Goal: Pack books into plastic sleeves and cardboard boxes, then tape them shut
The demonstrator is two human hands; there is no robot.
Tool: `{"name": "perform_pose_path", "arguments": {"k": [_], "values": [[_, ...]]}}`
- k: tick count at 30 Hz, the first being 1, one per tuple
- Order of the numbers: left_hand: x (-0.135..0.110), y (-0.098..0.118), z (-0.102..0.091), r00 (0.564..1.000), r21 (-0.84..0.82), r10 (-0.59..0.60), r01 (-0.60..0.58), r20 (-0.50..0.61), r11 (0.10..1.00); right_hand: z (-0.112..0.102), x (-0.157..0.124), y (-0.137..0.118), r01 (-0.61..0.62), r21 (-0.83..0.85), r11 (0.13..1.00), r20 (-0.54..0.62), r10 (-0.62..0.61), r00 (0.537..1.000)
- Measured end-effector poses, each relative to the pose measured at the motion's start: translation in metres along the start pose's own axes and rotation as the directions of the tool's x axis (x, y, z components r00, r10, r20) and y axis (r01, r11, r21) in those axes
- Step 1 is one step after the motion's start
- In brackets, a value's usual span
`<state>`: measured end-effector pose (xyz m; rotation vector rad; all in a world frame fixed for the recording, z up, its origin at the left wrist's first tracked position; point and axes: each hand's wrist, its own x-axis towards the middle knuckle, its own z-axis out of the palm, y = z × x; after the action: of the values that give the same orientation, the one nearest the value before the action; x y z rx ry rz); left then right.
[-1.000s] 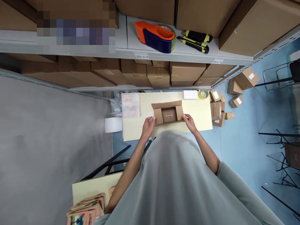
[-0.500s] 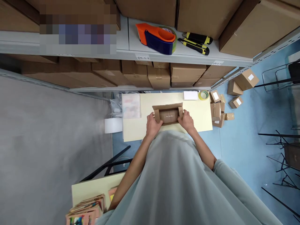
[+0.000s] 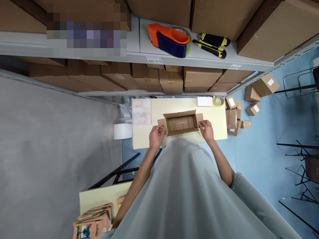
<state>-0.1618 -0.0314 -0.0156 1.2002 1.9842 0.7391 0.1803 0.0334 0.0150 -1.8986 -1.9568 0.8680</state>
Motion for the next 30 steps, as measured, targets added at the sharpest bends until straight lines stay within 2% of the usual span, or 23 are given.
{"name": "perform_pose_path", "arguments": {"k": [2, 5, 7, 10, 12, 16, 20, 25, 30], "values": [[-0.001, 0.004, 0.005, 0.998, -0.045, -0.029, 0.032, 0.063, 0.998, 0.003, 0.004, 0.000, -0.040, 0.109, 0.993, 0.089, 0.030, 0.996], [-0.003, 0.006, 0.012, 0.991, -0.113, -0.074, 0.086, 0.110, 0.990, 0.005, 0.008, 0.003, -0.171, 0.201, 0.964, 0.220, 0.126, 0.967], [-0.004, 0.007, 0.014, 0.972, -0.181, -0.085, 0.126, 0.220, 0.975, 0.004, 0.010, 0.004, -0.229, 0.248, 0.941, 0.296, 0.152, 0.943], [-0.005, 0.010, 0.010, 0.923, -0.228, -0.074, 0.170, 0.377, 0.959, 0.004, 0.010, 0.004, -0.240, 0.302, 0.923, 0.352, 0.126, 0.928], [-0.001, 0.014, 0.005, 0.913, -0.201, -0.049, 0.141, 0.406, 0.969, 0.004, 0.010, 0.003, -0.211, 0.304, 0.929, 0.357, 0.095, 0.929], [0.017, 0.020, -0.006, 0.915, -0.091, 0.033, 0.005, 0.402, 0.996, 0.009, 0.014, 0.001, -0.134, 0.263, 0.955, 0.355, 0.033, 0.934], [0.033, 0.021, -0.004, 0.925, 0.030, 0.092, -0.111, 0.368, 0.993, 0.021, 0.016, -0.003, -0.057, 0.124, 0.991, 0.298, 0.018, 0.954], [0.031, 0.013, 0.011, 0.957, 0.053, 0.073, -0.091, 0.281, 0.994, 0.035, 0.012, -0.010, -0.035, -0.074, 0.997, 0.212, 0.050, 0.976], [0.021, 0.004, 0.016, 0.967, -0.050, 0.080, -0.070, 0.242, 0.996, 0.025, 0.005, -0.016, -0.036, -0.101, 0.994, 0.236, 0.059, 0.970]]}}
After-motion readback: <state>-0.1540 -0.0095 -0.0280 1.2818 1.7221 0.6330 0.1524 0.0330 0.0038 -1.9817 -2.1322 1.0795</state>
